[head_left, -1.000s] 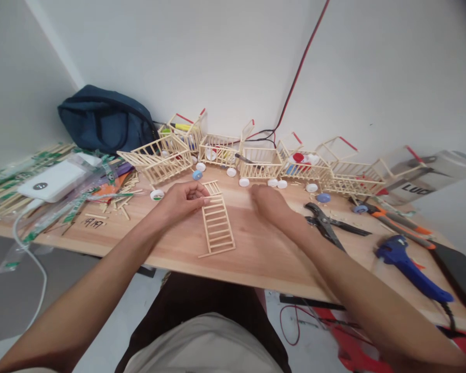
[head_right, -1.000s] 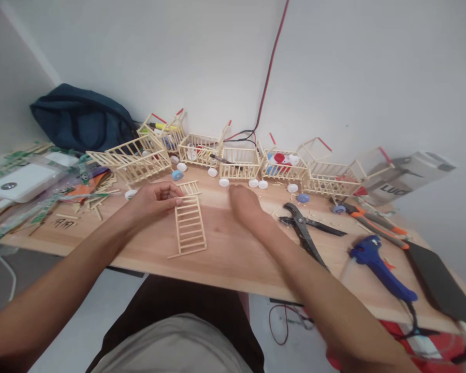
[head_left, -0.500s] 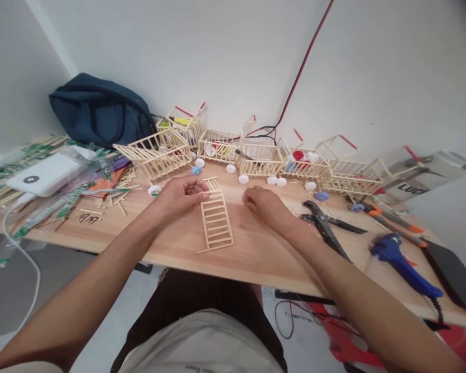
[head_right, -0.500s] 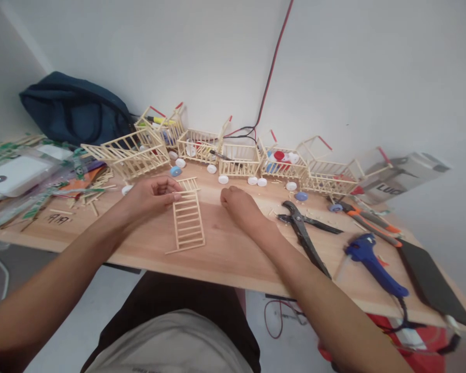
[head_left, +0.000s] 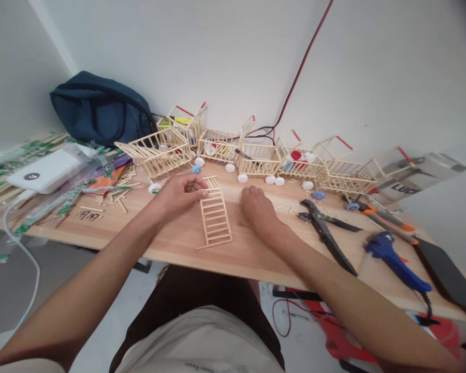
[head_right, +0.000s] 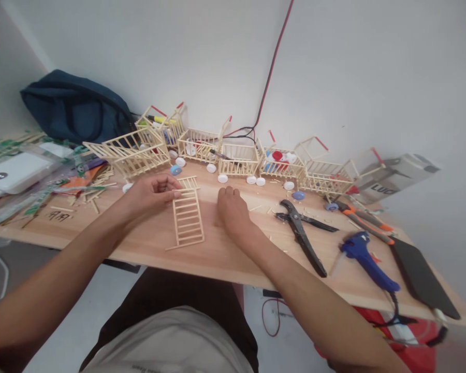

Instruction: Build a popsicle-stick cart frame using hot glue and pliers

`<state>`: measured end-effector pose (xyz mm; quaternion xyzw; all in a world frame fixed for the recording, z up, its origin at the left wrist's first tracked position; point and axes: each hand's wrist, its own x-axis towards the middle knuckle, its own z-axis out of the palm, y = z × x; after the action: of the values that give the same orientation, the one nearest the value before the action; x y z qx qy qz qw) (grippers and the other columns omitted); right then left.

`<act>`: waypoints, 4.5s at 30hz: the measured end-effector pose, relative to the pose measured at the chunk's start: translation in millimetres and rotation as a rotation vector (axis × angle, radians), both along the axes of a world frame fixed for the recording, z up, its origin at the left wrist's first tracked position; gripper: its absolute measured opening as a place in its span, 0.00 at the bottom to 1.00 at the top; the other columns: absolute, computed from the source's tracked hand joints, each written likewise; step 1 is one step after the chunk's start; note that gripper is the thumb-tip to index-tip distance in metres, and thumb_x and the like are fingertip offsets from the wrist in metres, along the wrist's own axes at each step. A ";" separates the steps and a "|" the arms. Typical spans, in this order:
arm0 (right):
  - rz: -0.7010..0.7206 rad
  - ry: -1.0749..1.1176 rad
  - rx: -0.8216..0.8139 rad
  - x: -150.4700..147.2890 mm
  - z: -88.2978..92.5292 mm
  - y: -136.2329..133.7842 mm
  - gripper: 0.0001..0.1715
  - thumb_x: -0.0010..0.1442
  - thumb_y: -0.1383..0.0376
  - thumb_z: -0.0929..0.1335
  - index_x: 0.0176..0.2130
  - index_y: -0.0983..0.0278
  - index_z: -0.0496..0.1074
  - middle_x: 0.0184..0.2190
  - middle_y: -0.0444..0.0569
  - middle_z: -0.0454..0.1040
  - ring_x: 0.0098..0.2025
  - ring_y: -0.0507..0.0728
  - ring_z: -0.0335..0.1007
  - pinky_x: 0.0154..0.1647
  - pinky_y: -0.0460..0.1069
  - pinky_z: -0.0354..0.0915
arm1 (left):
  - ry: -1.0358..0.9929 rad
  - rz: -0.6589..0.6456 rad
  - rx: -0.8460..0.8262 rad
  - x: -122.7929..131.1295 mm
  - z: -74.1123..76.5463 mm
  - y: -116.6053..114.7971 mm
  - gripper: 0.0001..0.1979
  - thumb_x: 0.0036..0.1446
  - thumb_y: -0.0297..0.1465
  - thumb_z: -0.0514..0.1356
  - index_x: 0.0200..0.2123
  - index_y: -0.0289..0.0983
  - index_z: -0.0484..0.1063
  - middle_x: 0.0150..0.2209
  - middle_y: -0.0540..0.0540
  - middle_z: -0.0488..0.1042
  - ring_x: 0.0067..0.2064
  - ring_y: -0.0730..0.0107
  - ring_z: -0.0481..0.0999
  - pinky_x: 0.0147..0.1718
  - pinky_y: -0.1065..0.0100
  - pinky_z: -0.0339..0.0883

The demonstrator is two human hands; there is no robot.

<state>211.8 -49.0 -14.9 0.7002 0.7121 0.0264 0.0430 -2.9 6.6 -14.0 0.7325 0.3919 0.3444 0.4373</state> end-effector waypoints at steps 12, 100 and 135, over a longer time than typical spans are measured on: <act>0.101 0.254 0.068 44.1 -7.0 14.0 0.15 0.60 0.77 0.58 0.39 0.69 0.70 0.38 0.54 0.74 0.40 0.55 0.68 0.40 0.46 0.59 | -0.034 0.024 -0.056 0.0 3.7 -0.3 0.16 0.47 0.39 0.66 0.34 0.32 0.72 0.24 0.49 0.71 0.25 0.75 0.68 0.24 0.73 0.61; 0.043 0.190 0.346 118.7 2.7 -35.0 0.22 0.63 0.56 0.63 0.22 0.63 0.71 0.17 0.47 0.71 0.21 0.54 0.62 0.30 0.50 0.54 | -0.084 0.071 -0.157 5.4 15.5 -5.6 0.15 0.44 0.37 0.68 0.32 0.33 0.72 0.22 0.52 0.70 0.23 0.77 0.67 0.23 0.74 0.60; 0.168 0.786 0.319 38.2 21.3 -10.2 0.12 0.58 0.58 0.66 0.28 0.64 0.71 0.22 0.43 0.71 0.24 0.50 0.59 0.27 0.45 0.54 | -0.057 -0.202 -0.048 48.8 38.2 -1.3 0.12 0.48 0.33 0.67 0.36 0.33 0.72 0.26 0.51 0.70 0.27 0.78 0.69 0.25 0.75 0.62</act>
<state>250.0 -59.2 6.5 0.5944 0.7159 -0.1291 -0.3428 45.9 5.3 24.2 0.7474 0.3115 0.3099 0.4983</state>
